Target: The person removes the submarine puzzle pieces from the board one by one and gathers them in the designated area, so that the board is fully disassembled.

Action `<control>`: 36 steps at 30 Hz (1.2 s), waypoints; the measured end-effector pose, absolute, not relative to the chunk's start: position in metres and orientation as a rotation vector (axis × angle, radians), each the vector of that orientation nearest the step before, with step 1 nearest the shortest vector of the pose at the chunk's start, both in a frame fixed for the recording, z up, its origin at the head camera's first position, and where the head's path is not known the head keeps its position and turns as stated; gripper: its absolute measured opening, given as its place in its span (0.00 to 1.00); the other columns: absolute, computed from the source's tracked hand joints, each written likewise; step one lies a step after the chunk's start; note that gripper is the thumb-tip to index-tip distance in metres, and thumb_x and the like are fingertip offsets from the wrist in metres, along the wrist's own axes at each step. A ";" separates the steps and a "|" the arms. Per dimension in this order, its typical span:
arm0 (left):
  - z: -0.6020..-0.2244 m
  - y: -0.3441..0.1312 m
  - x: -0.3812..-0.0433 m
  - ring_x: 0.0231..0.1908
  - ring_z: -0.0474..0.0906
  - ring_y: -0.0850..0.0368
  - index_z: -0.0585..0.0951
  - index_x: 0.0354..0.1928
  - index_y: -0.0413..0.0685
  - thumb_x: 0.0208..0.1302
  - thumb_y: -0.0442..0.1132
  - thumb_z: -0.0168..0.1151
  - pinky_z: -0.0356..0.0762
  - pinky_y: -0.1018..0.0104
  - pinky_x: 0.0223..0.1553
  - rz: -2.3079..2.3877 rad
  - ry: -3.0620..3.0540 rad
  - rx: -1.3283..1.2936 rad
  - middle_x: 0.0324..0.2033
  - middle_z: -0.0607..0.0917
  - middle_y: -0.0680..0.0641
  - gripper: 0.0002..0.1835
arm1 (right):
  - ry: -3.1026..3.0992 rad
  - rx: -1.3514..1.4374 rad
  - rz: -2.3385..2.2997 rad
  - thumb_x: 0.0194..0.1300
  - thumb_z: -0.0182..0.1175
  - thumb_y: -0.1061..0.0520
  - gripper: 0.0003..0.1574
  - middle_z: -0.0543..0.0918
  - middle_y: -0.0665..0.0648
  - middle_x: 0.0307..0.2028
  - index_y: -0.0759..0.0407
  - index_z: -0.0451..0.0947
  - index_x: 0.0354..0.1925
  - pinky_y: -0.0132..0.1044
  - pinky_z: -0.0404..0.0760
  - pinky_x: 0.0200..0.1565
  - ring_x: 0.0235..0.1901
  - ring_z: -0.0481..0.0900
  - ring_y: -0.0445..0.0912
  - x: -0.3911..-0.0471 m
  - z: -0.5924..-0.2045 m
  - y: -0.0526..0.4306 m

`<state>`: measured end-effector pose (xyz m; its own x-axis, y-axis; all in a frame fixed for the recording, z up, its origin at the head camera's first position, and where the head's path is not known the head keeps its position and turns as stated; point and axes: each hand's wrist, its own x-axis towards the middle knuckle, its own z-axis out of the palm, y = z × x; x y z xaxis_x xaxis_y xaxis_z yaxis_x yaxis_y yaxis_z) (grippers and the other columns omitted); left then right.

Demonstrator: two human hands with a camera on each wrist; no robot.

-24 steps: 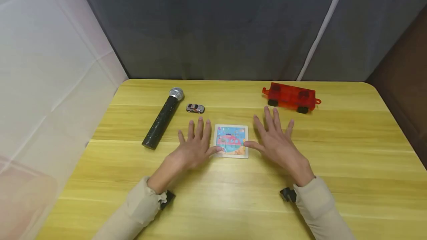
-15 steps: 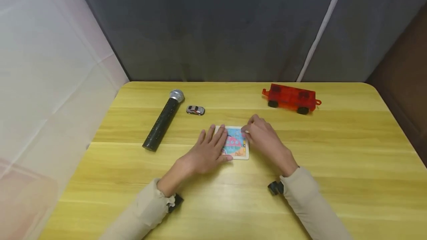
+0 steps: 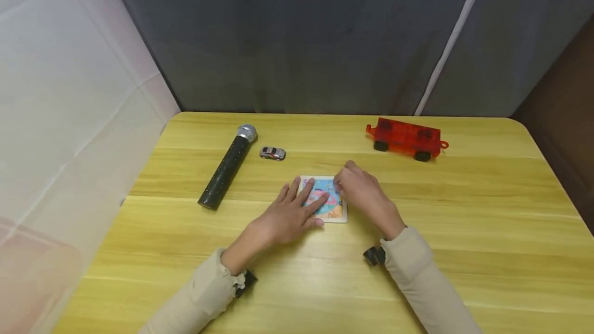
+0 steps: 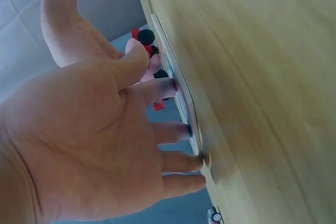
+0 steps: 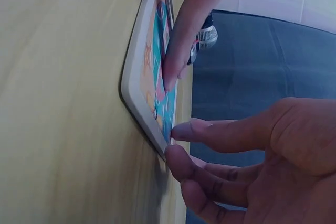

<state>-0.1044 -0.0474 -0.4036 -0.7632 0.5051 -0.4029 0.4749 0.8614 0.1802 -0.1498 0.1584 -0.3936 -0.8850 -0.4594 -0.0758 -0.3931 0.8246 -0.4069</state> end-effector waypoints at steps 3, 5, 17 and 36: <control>-0.403 -0.047 -0.104 0.88 0.34 0.34 0.53 0.90 0.65 0.88 0.63 0.39 0.40 0.39 0.87 0.056 2.602 0.742 0.90 0.43 0.41 0.36 | 2.843 -0.705 -0.603 0.74 0.68 0.69 0.11 0.85 0.66 0.48 0.71 0.91 0.52 0.51 0.89 0.49 0.49 0.82 0.58 -0.148 -0.394 0.162; -0.404 -0.046 -0.104 0.89 0.35 0.38 0.54 0.90 0.63 0.88 0.62 0.40 0.40 0.39 0.88 0.037 2.611 0.764 0.90 0.44 0.43 0.36 | 2.849 -0.727 -0.596 0.75 0.67 0.69 0.12 0.84 0.66 0.47 0.72 0.90 0.53 0.50 0.88 0.48 0.47 0.81 0.57 -0.149 -0.396 0.163; -0.403 -0.042 -0.100 0.89 0.40 0.47 0.52 0.90 0.58 0.88 0.63 0.42 0.46 0.40 0.87 -0.106 2.629 0.806 0.90 0.46 0.51 0.38 | 2.887 -0.785 -0.747 0.74 0.61 0.75 0.06 0.76 0.66 0.44 0.70 0.81 0.45 0.50 0.85 0.46 0.42 0.75 0.55 -0.153 -0.417 0.160; -0.402 -0.041 -0.100 0.89 0.41 0.47 0.53 0.90 0.59 0.88 0.62 0.43 0.54 0.40 0.86 -0.093 2.626 0.800 0.90 0.47 0.51 0.38 | 2.769 -0.628 -1.006 0.77 0.65 0.69 0.03 0.87 0.60 0.35 0.65 0.79 0.42 0.40 0.80 0.39 0.34 0.81 0.49 -0.157 -0.410 0.160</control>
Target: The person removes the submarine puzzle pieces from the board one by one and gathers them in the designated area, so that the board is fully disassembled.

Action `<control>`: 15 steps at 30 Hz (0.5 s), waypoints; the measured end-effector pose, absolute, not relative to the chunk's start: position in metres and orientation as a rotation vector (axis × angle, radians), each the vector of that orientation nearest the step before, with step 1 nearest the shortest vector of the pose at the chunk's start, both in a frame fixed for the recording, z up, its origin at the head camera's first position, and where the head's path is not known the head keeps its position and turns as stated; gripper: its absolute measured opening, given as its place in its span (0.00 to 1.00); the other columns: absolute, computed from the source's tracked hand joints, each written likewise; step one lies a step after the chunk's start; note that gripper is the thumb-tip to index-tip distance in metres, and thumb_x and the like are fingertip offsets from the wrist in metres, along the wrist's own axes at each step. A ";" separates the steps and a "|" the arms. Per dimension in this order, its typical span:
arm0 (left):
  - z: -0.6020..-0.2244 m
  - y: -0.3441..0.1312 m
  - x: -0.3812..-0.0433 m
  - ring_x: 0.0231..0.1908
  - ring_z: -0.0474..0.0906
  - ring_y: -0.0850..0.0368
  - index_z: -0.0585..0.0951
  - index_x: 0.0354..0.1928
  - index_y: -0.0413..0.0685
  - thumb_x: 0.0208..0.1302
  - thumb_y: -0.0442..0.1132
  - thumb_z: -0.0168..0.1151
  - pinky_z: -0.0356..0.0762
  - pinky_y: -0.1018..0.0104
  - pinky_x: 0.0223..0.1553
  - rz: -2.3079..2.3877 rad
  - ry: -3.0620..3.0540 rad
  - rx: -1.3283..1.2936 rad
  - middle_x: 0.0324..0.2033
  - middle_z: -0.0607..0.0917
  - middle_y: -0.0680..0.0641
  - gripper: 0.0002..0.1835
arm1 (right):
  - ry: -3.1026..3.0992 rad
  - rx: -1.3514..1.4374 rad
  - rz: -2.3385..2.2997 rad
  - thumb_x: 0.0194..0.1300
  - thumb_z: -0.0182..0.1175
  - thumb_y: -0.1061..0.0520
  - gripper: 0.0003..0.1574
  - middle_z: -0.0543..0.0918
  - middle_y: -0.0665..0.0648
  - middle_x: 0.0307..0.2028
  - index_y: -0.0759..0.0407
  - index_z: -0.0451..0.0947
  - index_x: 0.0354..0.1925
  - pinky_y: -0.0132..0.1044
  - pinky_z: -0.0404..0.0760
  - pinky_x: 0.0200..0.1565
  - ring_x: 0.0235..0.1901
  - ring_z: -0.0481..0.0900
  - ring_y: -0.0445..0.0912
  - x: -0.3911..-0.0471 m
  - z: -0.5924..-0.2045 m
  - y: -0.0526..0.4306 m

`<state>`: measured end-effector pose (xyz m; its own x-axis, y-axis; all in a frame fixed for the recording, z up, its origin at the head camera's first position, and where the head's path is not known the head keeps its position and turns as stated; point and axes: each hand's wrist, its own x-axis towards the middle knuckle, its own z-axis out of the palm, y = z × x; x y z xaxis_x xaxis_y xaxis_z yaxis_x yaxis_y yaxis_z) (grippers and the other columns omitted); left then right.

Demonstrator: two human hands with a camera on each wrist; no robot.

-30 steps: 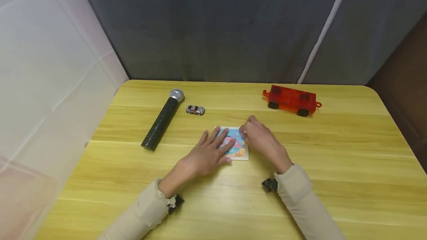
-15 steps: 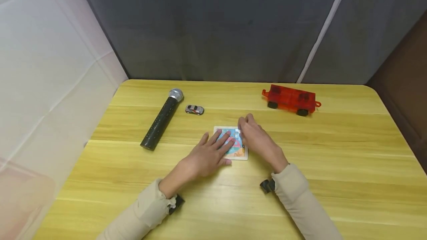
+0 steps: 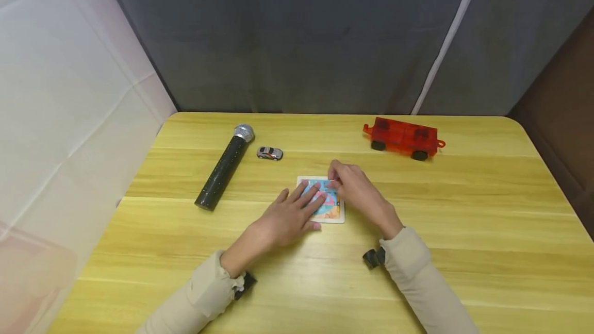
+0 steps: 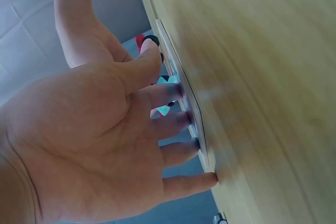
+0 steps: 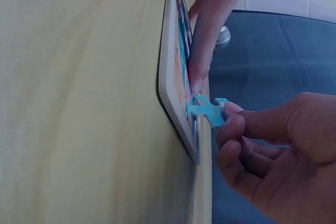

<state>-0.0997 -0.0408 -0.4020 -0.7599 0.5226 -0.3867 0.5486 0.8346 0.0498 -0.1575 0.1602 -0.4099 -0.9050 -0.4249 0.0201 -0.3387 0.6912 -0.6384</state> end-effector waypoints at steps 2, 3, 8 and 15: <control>-0.402 -0.041 -0.100 0.89 0.41 0.47 0.53 0.90 0.59 0.88 0.62 0.44 0.54 0.40 0.86 -0.089 2.630 0.802 0.90 0.47 0.51 0.38 | 2.778 -0.621 -1.018 0.77 0.65 0.69 0.04 0.88 0.61 0.36 0.65 0.79 0.41 0.38 0.81 0.37 0.33 0.83 0.49 -0.158 -0.410 0.161; -0.402 -0.041 -0.100 0.89 0.41 0.47 0.54 0.90 0.59 0.88 0.62 0.44 0.54 0.40 0.85 -0.089 2.632 0.804 0.90 0.48 0.51 0.38 | 2.778 -0.615 -1.032 0.76 0.65 0.69 0.04 0.89 0.62 0.36 0.65 0.79 0.41 0.37 0.81 0.36 0.32 0.83 0.48 -0.159 -0.410 0.162; -0.403 -0.042 -0.099 0.89 0.42 0.47 0.54 0.90 0.59 0.87 0.62 0.45 0.55 0.40 0.85 -0.086 2.633 0.811 0.90 0.48 0.50 0.38 | 2.773 -0.620 -1.070 0.75 0.67 0.69 0.05 0.89 0.61 0.33 0.65 0.80 0.40 0.32 0.79 0.32 0.27 0.82 0.45 -0.160 -0.410 0.169; -0.404 -0.042 -0.100 0.89 0.42 0.47 0.54 0.90 0.59 0.87 0.62 0.46 0.55 0.40 0.85 -0.081 2.639 0.811 0.90 0.48 0.51 0.38 | 2.719 -0.570 -1.049 0.76 0.67 0.67 0.06 0.86 0.58 0.29 0.65 0.79 0.39 0.32 0.75 0.30 0.23 0.78 0.43 -0.162 -0.401 0.185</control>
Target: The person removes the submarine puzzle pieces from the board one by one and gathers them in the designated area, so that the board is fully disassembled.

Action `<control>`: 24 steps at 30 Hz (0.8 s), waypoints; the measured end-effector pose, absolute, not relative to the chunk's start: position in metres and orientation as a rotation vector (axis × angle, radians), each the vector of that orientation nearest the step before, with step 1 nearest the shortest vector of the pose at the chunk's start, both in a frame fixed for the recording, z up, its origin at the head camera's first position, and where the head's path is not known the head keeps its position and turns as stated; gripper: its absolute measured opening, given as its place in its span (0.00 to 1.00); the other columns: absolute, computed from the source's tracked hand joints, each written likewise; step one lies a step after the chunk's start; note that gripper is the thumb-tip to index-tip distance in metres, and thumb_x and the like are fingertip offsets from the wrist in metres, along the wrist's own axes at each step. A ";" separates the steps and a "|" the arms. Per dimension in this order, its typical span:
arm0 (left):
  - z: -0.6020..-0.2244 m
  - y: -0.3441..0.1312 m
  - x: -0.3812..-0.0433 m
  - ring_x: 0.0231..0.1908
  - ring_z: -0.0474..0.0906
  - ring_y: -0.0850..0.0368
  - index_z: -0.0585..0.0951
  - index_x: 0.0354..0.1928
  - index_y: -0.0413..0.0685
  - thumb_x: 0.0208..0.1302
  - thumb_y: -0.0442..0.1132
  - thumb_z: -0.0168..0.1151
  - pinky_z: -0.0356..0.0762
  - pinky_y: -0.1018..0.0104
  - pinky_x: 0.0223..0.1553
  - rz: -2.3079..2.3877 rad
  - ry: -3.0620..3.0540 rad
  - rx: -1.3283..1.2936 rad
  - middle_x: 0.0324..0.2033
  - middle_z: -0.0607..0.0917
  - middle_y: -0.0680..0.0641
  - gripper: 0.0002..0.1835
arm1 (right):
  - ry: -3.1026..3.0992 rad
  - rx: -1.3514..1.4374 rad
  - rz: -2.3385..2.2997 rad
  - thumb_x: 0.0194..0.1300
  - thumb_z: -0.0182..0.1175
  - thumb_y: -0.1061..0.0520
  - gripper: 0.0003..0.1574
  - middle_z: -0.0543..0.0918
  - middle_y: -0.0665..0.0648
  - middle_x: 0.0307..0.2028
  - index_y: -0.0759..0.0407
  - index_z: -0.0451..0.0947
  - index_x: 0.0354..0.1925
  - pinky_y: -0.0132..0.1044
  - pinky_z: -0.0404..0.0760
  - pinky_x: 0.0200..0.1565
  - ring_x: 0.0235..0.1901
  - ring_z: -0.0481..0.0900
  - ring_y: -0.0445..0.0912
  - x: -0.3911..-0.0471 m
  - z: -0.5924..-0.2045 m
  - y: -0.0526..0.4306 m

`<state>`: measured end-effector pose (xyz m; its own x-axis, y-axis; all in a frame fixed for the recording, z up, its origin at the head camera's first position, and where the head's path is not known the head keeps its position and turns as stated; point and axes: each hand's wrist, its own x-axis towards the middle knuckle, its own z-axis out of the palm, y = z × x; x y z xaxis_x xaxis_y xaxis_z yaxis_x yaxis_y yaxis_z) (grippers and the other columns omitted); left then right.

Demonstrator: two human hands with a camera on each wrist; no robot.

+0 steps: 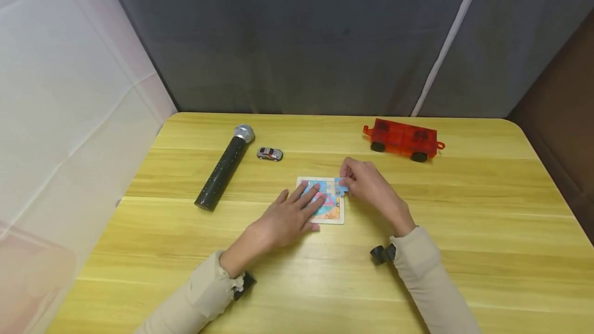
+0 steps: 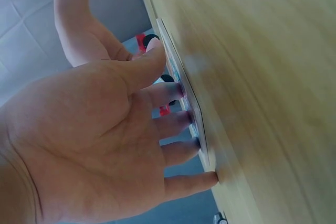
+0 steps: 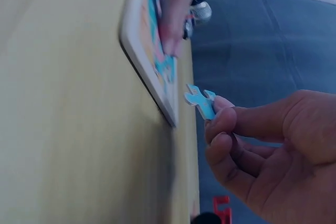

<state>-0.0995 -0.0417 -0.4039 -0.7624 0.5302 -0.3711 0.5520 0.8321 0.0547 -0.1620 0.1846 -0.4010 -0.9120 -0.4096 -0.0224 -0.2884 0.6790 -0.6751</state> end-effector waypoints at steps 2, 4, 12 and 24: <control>-0.404 -0.042 -0.100 0.89 0.42 0.47 0.54 0.90 0.59 0.87 0.62 0.47 0.55 0.40 0.85 -0.079 2.640 0.812 0.90 0.48 0.51 0.38 | 2.709 -0.537 -1.040 0.77 0.67 0.67 0.06 0.86 0.58 0.29 0.65 0.79 0.40 0.32 0.75 0.29 0.24 0.78 0.43 -0.163 -0.398 0.189; -0.405 -0.042 -0.100 0.89 0.43 0.47 0.55 0.90 0.59 0.87 0.62 0.47 0.55 0.40 0.85 -0.077 2.641 0.814 0.90 0.49 0.51 0.38 | 2.706 -0.520 -1.035 0.77 0.67 0.66 0.06 0.86 0.59 0.29 0.66 0.78 0.41 0.33 0.75 0.29 0.24 0.79 0.44 -0.163 -0.394 0.195; -0.405 -0.042 -0.100 0.89 0.42 0.47 0.54 0.90 0.59 0.87 0.62 0.46 0.55 0.41 0.85 -0.082 2.643 0.814 0.90 0.48 0.50 0.38 | 2.669 -0.475 -1.000 0.77 0.67 0.65 0.07 0.86 0.60 0.30 0.67 0.77 0.42 0.34 0.75 0.29 0.25 0.80 0.47 -0.167 -0.387 0.215; -0.405 -0.043 -0.099 0.89 0.42 0.47 0.54 0.90 0.59 0.87 0.61 0.46 0.55 0.41 0.85 -0.082 2.645 0.825 0.90 0.48 0.50 0.38 | 2.668 -0.360 -0.864 0.76 0.66 0.68 0.06 0.85 0.60 0.27 0.69 0.77 0.41 0.35 0.78 0.30 0.25 0.82 0.48 -0.171 -0.383 0.260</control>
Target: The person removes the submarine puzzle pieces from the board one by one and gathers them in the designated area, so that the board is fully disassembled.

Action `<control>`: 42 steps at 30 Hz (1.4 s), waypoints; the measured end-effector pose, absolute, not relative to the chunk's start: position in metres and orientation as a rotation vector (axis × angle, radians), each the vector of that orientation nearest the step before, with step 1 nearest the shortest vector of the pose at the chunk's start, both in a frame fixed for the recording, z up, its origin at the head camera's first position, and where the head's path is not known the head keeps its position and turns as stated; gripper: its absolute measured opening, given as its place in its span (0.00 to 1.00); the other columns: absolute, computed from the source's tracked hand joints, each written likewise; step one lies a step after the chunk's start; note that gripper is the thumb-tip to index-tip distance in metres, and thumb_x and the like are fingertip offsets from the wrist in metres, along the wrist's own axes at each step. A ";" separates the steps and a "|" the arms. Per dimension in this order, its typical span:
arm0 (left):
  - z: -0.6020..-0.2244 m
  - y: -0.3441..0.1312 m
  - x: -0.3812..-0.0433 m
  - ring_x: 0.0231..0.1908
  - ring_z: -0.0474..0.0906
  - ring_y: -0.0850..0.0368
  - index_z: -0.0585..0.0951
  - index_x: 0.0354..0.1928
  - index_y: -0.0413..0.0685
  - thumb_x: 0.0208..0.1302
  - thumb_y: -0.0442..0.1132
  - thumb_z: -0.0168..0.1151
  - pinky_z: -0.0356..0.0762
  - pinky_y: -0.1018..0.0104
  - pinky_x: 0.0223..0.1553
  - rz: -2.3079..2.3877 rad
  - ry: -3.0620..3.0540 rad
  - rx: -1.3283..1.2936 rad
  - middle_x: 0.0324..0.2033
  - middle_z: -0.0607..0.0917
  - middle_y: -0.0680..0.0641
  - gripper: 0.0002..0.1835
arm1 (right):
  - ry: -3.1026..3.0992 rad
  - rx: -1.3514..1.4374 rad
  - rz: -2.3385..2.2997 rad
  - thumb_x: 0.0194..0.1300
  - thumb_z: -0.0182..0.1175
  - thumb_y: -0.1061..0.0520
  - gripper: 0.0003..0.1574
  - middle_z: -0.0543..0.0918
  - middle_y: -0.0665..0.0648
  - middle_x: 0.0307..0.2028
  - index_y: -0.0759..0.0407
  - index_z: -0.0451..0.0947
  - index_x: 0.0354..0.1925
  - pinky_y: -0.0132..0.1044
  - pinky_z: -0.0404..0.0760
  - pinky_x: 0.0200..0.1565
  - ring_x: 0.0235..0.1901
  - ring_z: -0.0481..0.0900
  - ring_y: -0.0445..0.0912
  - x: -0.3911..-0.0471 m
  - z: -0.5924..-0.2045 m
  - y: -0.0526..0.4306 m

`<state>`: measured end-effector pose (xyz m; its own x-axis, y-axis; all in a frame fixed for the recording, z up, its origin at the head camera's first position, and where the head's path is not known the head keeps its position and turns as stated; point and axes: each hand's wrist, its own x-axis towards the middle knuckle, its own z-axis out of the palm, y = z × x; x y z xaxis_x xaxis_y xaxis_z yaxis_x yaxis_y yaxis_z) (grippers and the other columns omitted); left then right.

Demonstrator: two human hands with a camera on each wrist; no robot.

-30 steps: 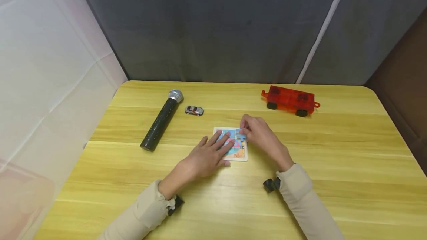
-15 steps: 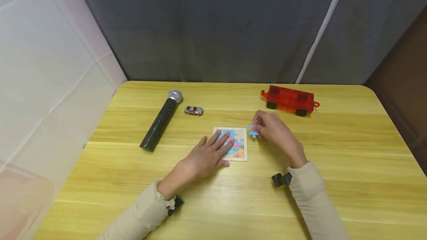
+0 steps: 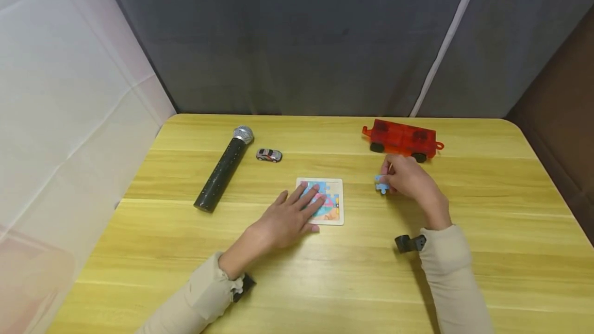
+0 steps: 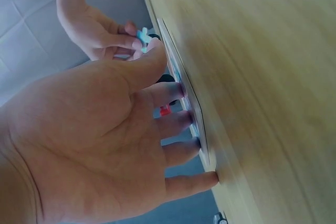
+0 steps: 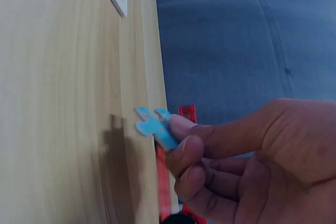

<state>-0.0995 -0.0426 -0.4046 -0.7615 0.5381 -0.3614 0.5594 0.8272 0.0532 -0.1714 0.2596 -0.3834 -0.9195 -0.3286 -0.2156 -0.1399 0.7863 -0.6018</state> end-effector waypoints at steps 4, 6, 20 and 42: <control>-0.405 -0.043 -0.099 0.89 0.42 0.47 0.54 0.90 0.59 0.87 0.61 0.46 0.55 0.40 0.85 -0.067 2.645 0.822 0.90 0.48 0.50 0.38 | 2.655 -0.335 -0.802 0.77 0.66 0.66 0.07 0.85 0.59 0.26 0.69 0.76 0.41 0.37 0.79 0.30 0.25 0.82 0.48 -0.173 -0.383 0.270; -0.405 -0.044 -0.099 0.89 0.42 0.47 0.54 0.90 0.58 0.87 0.61 0.46 0.55 0.40 0.85 -0.062 2.646 0.821 0.90 0.48 0.50 0.38 | 2.653 -0.334 -0.777 0.77 0.66 0.66 0.08 0.84 0.59 0.25 0.69 0.76 0.40 0.37 0.79 0.30 0.25 0.81 0.47 -0.174 -0.384 0.275; -0.404 -0.045 -0.098 0.89 0.43 0.47 0.55 0.90 0.59 0.87 0.61 0.46 0.56 0.41 0.85 -0.067 2.660 0.814 0.90 0.49 0.50 0.38 | 2.709 -0.270 -0.626 0.74 0.66 0.67 0.06 0.81 0.59 0.24 0.71 0.79 0.40 0.38 0.74 0.32 0.24 0.78 0.47 -0.183 -0.394 0.285; -0.406 -0.042 -0.096 0.89 0.41 0.40 0.52 0.90 0.65 0.86 0.65 0.44 0.52 0.44 0.87 -0.110 2.657 0.753 0.89 0.46 0.36 0.39 | 2.949 -0.386 -0.603 0.76 0.68 0.62 0.07 0.87 0.59 0.34 0.62 0.88 0.37 0.52 0.82 0.37 0.33 0.80 0.52 -0.167 -0.394 0.224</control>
<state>-0.0964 -0.0422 -0.4064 -0.7860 0.4910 -0.3757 0.5203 0.8536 0.0271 -0.1673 0.2235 -0.3944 -0.9620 -0.2678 -0.0536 -0.2253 0.8890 -0.3987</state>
